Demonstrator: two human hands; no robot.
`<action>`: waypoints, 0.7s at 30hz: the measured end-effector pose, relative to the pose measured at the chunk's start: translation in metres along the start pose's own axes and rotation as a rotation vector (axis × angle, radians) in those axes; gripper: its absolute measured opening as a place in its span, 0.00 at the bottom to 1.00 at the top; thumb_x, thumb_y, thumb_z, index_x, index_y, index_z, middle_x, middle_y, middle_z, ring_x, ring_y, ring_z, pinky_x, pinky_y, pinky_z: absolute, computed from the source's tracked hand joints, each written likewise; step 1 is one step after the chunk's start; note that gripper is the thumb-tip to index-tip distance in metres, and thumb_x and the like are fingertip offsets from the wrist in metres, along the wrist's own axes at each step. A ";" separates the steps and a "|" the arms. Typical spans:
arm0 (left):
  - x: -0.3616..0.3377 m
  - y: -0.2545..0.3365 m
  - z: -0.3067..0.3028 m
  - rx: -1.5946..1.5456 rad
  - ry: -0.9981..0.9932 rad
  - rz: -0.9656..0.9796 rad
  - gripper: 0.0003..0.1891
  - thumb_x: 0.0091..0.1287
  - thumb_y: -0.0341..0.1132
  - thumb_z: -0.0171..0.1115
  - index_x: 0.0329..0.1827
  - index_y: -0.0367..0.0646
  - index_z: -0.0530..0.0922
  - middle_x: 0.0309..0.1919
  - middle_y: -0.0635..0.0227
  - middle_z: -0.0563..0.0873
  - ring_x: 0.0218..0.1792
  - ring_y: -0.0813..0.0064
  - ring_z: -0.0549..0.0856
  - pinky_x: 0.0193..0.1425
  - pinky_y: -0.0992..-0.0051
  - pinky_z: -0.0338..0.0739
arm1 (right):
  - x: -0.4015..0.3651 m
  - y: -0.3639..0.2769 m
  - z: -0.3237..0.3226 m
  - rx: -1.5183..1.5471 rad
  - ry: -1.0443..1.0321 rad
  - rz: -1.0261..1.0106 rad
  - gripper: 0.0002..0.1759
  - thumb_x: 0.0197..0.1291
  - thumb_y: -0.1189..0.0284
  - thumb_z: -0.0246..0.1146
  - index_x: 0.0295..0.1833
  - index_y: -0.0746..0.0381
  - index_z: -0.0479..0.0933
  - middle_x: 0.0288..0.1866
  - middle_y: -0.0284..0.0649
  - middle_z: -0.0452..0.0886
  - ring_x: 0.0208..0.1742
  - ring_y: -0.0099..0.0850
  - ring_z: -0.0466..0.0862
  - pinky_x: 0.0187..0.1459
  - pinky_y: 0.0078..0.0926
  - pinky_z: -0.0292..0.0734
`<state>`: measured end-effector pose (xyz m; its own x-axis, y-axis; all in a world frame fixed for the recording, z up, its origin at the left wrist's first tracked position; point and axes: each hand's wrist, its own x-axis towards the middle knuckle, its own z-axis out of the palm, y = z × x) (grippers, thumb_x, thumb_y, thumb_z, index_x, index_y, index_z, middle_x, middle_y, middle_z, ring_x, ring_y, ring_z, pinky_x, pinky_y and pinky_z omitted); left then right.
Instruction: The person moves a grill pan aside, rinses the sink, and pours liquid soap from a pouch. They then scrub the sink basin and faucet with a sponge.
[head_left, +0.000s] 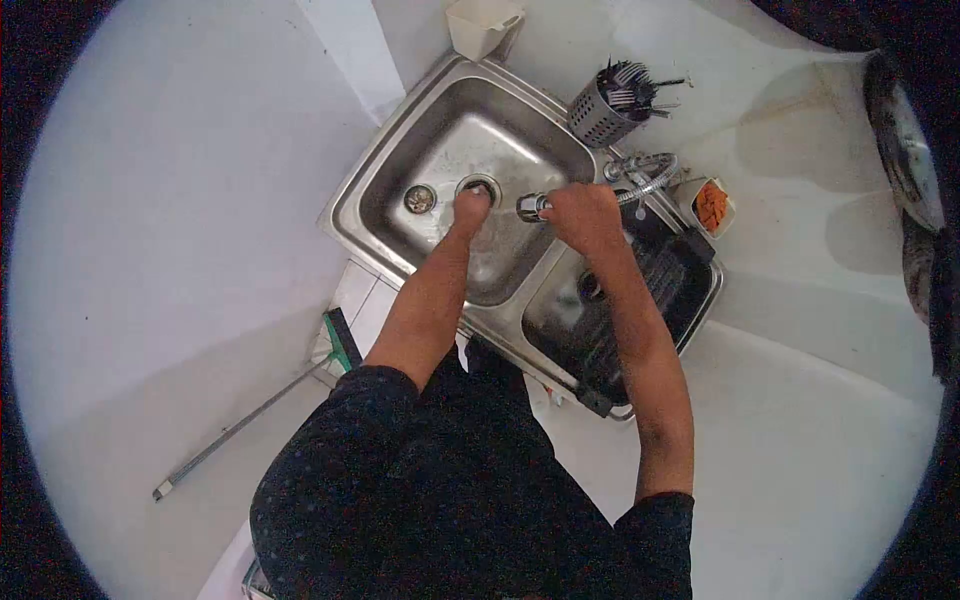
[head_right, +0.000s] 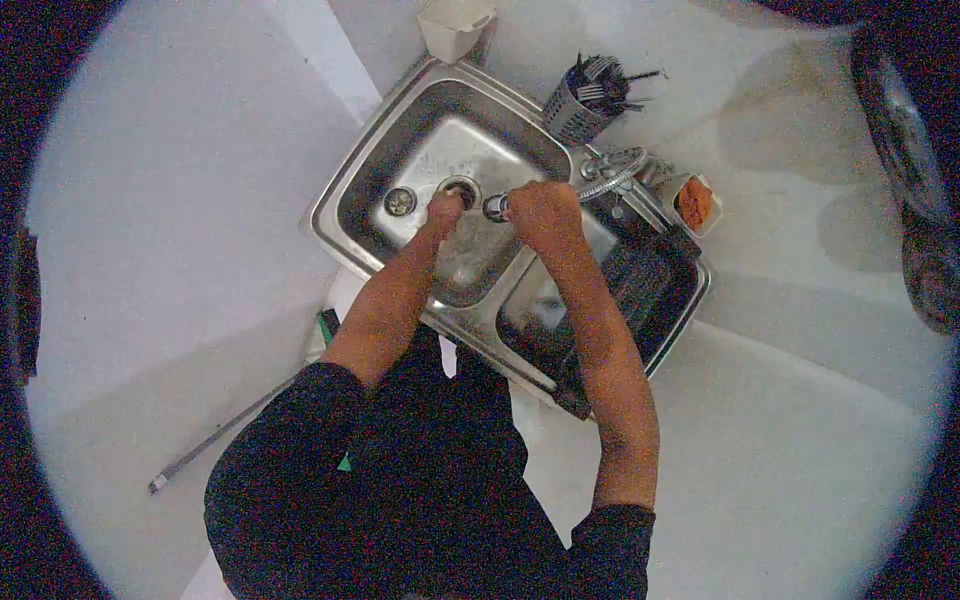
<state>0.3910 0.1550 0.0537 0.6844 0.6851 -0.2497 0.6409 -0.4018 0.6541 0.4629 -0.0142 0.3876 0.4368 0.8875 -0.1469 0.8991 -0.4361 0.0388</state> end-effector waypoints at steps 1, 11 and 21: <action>0.004 -0.008 0.003 0.101 0.075 0.020 0.23 0.67 0.49 0.56 0.42 0.33 0.81 0.30 0.47 0.85 0.34 0.55 0.86 0.41 0.60 0.80 | 0.000 -0.001 0.000 -0.010 0.000 0.003 0.11 0.50 0.60 0.67 0.29 0.56 0.86 0.30 0.44 0.85 0.32 0.39 0.87 0.34 0.41 0.80; 0.010 -0.027 0.002 0.231 -0.325 0.152 0.20 0.56 0.46 0.62 0.39 0.34 0.82 0.36 0.48 0.86 0.41 0.49 0.86 0.46 0.58 0.81 | -0.002 0.001 -0.003 0.041 0.042 -0.023 0.10 0.49 0.61 0.67 0.29 0.55 0.85 0.28 0.44 0.85 0.32 0.40 0.87 0.34 0.41 0.80; -0.006 -0.007 -0.003 0.255 -0.121 0.537 0.19 0.63 0.41 0.59 0.55 0.43 0.80 0.46 0.47 0.84 0.48 0.50 0.84 0.54 0.56 0.79 | -0.001 0.000 -0.002 0.032 -0.042 0.016 0.14 0.53 0.57 0.66 0.35 0.56 0.84 0.29 0.42 0.84 0.35 0.41 0.86 0.38 0.43 0.78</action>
<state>0.3815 0.1555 0.0528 0.9604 0.2779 -0.0215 0.2477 -0.8156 0.5229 0.4624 -0.0143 0.3895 0.4488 0.8737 -0.1877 0.8903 -0.4552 0.0100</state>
